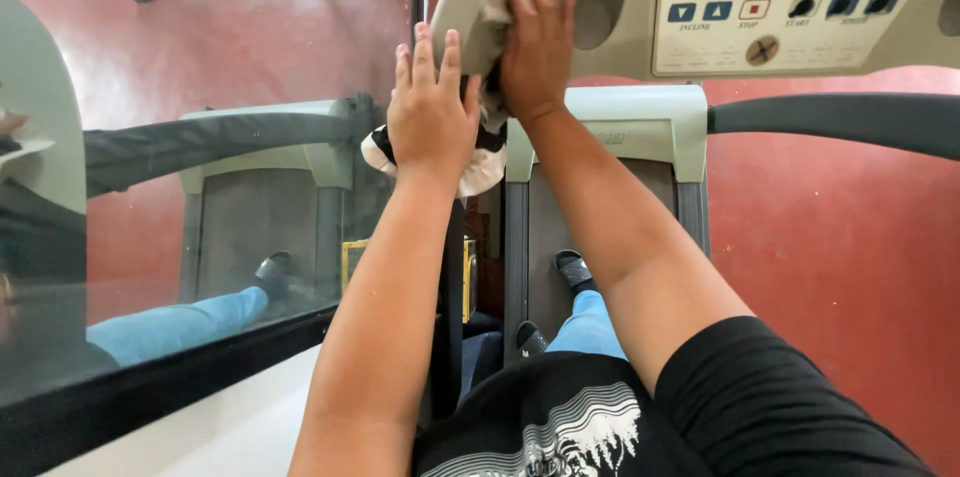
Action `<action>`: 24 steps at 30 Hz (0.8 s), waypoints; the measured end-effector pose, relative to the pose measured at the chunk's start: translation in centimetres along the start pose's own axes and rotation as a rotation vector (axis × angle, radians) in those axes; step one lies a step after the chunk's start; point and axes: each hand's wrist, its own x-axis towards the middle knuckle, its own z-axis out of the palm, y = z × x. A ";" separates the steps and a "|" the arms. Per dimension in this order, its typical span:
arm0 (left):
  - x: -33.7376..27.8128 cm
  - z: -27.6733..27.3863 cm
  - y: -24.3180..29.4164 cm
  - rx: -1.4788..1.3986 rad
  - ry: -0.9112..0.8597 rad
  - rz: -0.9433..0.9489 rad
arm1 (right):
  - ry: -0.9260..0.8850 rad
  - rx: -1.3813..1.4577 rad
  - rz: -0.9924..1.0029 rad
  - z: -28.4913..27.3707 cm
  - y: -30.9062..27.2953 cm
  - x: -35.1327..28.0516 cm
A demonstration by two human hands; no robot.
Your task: Wiping down a gym bench and treadmill using cleaning cloths.
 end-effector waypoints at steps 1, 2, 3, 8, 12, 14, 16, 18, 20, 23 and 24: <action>-1.1 -0.7 0.0 0.000 0.002 0.000 | 0.002 0.000 -0.001 0.2 0.5 -1.1; -2.2 -1.4 -0.1 -0.009 -0.038 -0.013 | 0.051 0.010 0.010 0.6 0.9 -2.2; -3.4 -2.1 -0.2 -0.018 -0.078 -0.026 | 0.100 0.020 0.021 0.9 1.3 -3.3; -7.8 -5.0 -0.4 -0.206 -0.209 -0.213 | -0.020 0.423 0.230 -0.4 -4.7 -10.5; -11.3 -6.2 -1.3 -0.368 -0.251 -0.213 | -0.294 0.930 0.382 -4.6 -8.7 -15.5; -14.1 -8.0 -1.1 -0.402 -0.267 -0.214 | -0.410 0.844 0.257 -5.7 -7.2 -18.1; -17.7 -9.2 -1.2 -0.434 -0.284 -0.216 | -0.521 0.756 0.132 -7.0 -5.6 -20.4; -21.7 -9.8 -1.5 -0.284 -0.189 -0.171 | -0.883 0.692 0.160 -8.6 -3.8 -22.1; -22.6 -11.7 -2.5 -0.298 -0.217 -0.172 | -1.007 0.682 0.242 -12.2 -3.4 -21.3; -20.1 -15.5 -3.3 -0.398 -0.178 -0.180 | -0.973 0.641 0.308 -14.3 -1.8 -20.0; -18.4 -16.9 -3.5 -0.481 -0.104 -0.184 | -0.813 0.612 0.283 -14.2 -1.0 -19.2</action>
